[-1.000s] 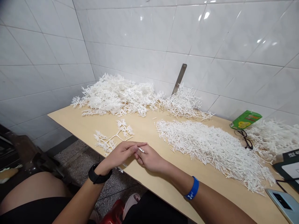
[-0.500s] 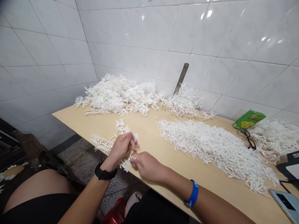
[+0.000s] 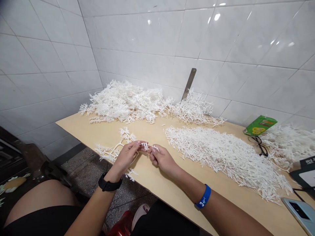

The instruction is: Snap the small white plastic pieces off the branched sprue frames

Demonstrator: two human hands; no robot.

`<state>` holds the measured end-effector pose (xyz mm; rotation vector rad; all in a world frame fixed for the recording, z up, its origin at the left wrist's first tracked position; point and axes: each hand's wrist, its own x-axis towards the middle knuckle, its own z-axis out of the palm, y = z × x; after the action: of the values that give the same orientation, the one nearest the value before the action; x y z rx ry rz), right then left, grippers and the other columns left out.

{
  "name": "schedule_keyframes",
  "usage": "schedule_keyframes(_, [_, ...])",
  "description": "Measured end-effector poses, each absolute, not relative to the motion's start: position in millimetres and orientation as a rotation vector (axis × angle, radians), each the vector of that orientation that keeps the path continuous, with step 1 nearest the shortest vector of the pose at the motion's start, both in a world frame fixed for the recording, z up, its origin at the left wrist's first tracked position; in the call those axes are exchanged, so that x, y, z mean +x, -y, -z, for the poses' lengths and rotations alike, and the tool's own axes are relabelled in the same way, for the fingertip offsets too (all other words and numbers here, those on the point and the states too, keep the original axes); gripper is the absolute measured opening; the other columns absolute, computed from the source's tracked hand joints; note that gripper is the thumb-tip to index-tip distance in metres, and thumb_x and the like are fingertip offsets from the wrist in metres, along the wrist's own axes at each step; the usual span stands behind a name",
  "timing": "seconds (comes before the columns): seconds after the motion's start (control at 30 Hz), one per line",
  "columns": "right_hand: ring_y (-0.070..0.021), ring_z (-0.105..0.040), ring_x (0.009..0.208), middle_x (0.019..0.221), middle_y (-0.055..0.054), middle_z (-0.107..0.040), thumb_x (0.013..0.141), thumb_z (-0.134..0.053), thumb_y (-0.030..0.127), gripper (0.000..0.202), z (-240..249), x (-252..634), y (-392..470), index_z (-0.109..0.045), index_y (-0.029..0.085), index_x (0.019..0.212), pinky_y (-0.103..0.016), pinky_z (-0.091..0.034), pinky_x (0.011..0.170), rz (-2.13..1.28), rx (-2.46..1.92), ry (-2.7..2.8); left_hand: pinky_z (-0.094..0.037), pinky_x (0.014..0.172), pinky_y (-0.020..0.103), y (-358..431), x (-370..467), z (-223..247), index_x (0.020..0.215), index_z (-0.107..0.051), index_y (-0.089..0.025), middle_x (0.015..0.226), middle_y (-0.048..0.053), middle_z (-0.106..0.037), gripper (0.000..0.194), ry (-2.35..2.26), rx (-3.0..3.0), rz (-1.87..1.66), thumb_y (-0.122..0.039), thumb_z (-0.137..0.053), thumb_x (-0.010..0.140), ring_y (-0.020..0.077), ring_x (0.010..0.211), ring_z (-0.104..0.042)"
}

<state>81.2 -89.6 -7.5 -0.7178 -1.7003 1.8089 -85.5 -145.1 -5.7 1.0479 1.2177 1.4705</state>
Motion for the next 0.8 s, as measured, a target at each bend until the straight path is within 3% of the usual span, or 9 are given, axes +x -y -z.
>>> schedule_keyframes(0.07, [-0.0129, -0.041, 0.052, 0.066, 0.001, -0.049, 0.094, -0.045, 0.044, 0.027, 4, 90, 77, -0.054, 0.019, 0.091, -0.026, -0.034, 0.050, -1.456, -0.919, 1.761, -0.053, 0.080, 0.033, 146, -85, 6, 0.101, -0.073, -0.010, 0.092, 0.013, -0.076, 0.044, -1.242, 1.024, -1.470, -0.051, -0.059, 0.088, 0.0236, 0.087, -0.071])
schedule_keyframes(0.13, [-0.0211, -0.056, 0.076, 0.087, -0.008, -0.061, 0.092, -0.043, 0.031, 0.026, -1, 99, 65, -0.059, 0.019, 0.108, -0.036, -0.045, 0.069, -0.930, -1.091, 1.860, -0.054, 0.080, 0.035, 146, -85, 6, 0.104, -0.073, -0.010, 0.093, 0.014, -0.076, 0.045, -1.251, 1.007, -1.468, -0.050, -0.058, 0.089, 0.0247, 0.088, -0.072])
schedule_keyframes(0.2, [-0.0301, -0.053, 0.112, 0.121, -0.015, -0.060, 0.086, -0.045, 0.021, 0.042, -7, 105, 58, -0.056, 0.019, 0.126, -0.050, -0.040, 0.095, -0.496, -1.155, 1.934, -0.054, 0.082, 0.035, 147, -84, 4, 0.106, -0.073, -0.010, 0.095, 0.014, -0.077, 0.046, -1.268, 1.027, -1.461, -0.050, -0.056, 0.090, 0.0253, 0.089, -0.072])
schedule_keyframes(0.27, [-0.0332, -0.046, 0.125, 0.133, -0.016, -0.056, 0.083, -0.046, 0.018, 0.045, -13, 106, 59, -0.057, 0.016, 0.127, -0.054, -0.031, 0.105, -0.343, -1.130, 1.967, -0.053, 0.086, 0.035, 148, -84, 2, 0.111, -0.073, -0.011, 0.101, 0.014, -0.076, 0.048, -1.284, 1.091, -1.440, -0.050, -0.055, 0.092, 0.0252, 0.092, -0.072])
schedule_keyframes(0.37, [-0.0278, -0.061, 0.096, 0.098, -0.013, -0.068, 0.093, -0.044, 0.030, 0.028, -17, 99, 71, -0.068, 0.016, 0.095, -0.044, -0.045, 0.089, -0.672, -1.030, 1.995, -0.050, 0.095, 0.037, 150, -84, -3, 0.124, -0.068, -0.016, 0.122, 0.013, -0.071, 0.049, -1.281, 1.252, -1.374, -0.050, -0.051, 0.094, 0.0254, 0.106, -0.068])
schedule_keyframes(0.43, [-0.0214, -0.060, 0.071, 0.074, -0.008, -0.064, 0.096, -0.043, 0.046, 0.042, -15, 92, 80, -0.066, 0.016, 0.077, -0.036, -0.047, 0.069, -1.072, -0.915, 2.017, -0.046, 0.102, 0.037, 152, -84, -5, 0.125, -0.067, -0.018, 0.132, 0.011, -0.066, 0.047, -1.257, 1.370, -1.330, -0.049, -0.050, 0.095, 0.0256, 0.118, -0.063])
schedule_keyframes(0.5, [-0.0168, -0.054, 0.061, 0.065, -0.005, -0.060, 0.094, -0.045, 0.058, 0.050, -11, 86, 87, -0.063, 0.016, 0.073, -0.031, -0.043, 0.060, -1.383, -0.785, 2.028, -0.043, 0.105, 0.037, 152, -83, -5, 0.124, -0.068, -0.017, 0.132, 0.011, -0.066, 0.044, -1.234, 1.448, -1.296, -0.046, -0.050, 0.095, 0.0252, 0.122, -0.060])
schedule_keyframes(0.67, [-0.0133, -0.051, 0.055, 0.057, -0.002, -0.058, 0.096, -0.046, 0.056, 0.051, -4, 78, 97, -0.058, 0.017, 0.064, -0.027, -0.041, 0.059, -1.477, -0.721, 2.116, -0.049, 0.091, 0.033, 151, -78, -1, 0.101, -0.075, -0.015, 0.102, 0.009, -0.077, 0.033, -1.341, 1.428, -1.360, -0.034, -0.048, 0.095, 0.0226, 0.098, -0.068])
schedule_keyframes(0.8, [-0.0118, -0.048, 0.046, 0.046, 0.002, -0.049, 0.100, -0.040, 0.044, 0.049, -4, 75, 105, -0.051, 0.019, 0.060, -0.025, -0.039, 0.054, -1.361, -0.755, 2.197, -0.049, 0.067, 0.027, 148, -74, 1, 0.071, -0.070, -0.016, 0.068, 0.003, -0.070, 0.029, -1.435, 1.252, -1.465, -0.033, -0.054, 0.089, 0.0179, 0.067, -0.065])
